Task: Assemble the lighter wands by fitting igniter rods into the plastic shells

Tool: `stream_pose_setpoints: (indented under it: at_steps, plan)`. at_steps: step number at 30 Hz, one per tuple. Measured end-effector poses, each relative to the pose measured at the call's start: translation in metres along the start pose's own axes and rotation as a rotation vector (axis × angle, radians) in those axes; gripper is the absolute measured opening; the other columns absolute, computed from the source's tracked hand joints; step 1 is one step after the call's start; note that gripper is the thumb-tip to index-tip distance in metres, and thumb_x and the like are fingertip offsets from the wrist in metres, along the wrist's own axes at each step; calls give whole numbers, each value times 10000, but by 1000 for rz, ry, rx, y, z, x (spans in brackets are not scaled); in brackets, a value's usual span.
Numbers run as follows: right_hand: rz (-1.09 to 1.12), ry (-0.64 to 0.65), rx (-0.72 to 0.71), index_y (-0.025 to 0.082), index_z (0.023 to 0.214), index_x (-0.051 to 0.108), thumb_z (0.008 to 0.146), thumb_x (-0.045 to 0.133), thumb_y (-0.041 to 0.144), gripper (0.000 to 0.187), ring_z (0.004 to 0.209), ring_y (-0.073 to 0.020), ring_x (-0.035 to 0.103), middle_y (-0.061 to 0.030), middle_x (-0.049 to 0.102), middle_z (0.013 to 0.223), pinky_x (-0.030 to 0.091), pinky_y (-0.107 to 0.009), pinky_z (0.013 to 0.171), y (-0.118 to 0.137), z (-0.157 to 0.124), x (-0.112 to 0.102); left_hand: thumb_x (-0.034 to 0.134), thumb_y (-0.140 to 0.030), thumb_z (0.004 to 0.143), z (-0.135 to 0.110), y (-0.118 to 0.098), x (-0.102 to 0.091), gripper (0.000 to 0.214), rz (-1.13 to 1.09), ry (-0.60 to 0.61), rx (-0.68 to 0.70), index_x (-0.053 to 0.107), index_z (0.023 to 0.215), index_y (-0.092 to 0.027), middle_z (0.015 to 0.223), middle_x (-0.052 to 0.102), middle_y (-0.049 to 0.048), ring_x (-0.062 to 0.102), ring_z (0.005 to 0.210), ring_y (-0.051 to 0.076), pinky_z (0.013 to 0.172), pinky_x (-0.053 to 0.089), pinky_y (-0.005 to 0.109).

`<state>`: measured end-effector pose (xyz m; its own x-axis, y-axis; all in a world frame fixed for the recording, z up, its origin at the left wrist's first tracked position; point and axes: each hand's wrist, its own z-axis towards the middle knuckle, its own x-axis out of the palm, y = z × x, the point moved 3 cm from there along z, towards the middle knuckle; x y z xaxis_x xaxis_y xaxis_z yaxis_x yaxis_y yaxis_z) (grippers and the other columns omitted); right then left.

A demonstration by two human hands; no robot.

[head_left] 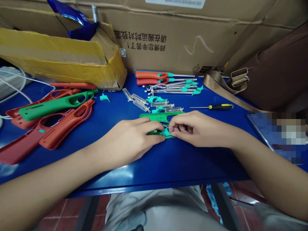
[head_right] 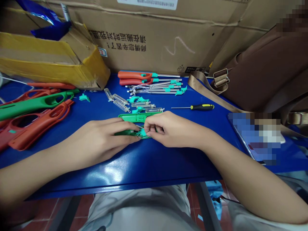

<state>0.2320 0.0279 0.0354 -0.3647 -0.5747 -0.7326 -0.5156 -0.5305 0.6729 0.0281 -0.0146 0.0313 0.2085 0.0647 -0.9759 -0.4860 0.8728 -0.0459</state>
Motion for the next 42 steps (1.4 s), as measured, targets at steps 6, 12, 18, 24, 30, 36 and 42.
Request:
stream_pose_setpoints:
  at_steps: [6, 12, 18, 24, 30, 36, 42]
  plan:
    - [-84, -44, -34, 185, 881, 663, 901, 608, 163, 63, 576, -90, 444, 52, 535, 656, 328, -223, 556, 2, 1, 0, 492, -205, 1031, 0, -1, 0, 287, 21, -46, 53, 741, 1173, -206, 1197, 723, 72, 698, 1017, 233, 856, 597, 358]
    - [-102, -16, -38, 191, 868, 619, 921, 616, 210, 56, 590, -88, 445, 60, 526, 671, 329, -221, 557, 1, 0, 0, 481, -214, 1043, 1, -1, 2, 287, 10, -115, 89, 767, 1048, -186, 1143, 744, 60, 693, 931, 200, 848, 587, 327]
    - [-97, -24, -12, 192, 832, 589, 871, 612, 156, 58, 592, -84, 458, 63, 525, 670, 334, -219, 569, 2, 2, 4, 523, -207, 1022, 2, -1, 7, 241, 10, -76, 35, 752, 1094, -190, 1108, 722, 79, 691, 976, 217, 856, 591, 338]
    - [-130, -33, 12, 198, 836, 599, 868, 605, 171, 43, 591, -96, 465, 55, 533, 670, 332, -231, 573, 3, 2, 3, 580, -257, 999, 2, 6, 1, 222, -269, -125, -68, 737, 1146, -204, 1172, 704, 81, 696, 1042, 192, 919, 583, 315]
    - [-143, 14, 30, 201, 843, 586, 928, 580, 216, 87, 602, -105, 468, 45, 547, 686, 318, -243, 563, 6, -2, -2, 594, -264, 968, -5, 59, -15, 279, -120, -251, -473, 701, 1209, -174, 1146, 715, 107, 668, 1071, 260, 967, 542, 449]
    - [-160, 29, 46, 201, 855, 585, 965, 544, 246, 126, 625, -117, 494, 27, 575, 712, 321, -253, 581, 10, -4, -3, 625, -261, 963, -9, 84, -7, 217, -53, -165, -366, 742, 1139, -210, 1123, 664, 84, 633, 1044, 220, 970, 502, 414]
    - [-151, 24, 52, 200, 844, 583, 971, 544, 265, 148, 622, -121, 490, 20, 582, 710, 311, -254, 576, 11, -5, -2, 635, -257, 966, -9, 82, 0, 157, -77, -111, -371, 720, 1063, -167, 1112, 647, 95, 620, 1065, 237, 954, 509, 407]
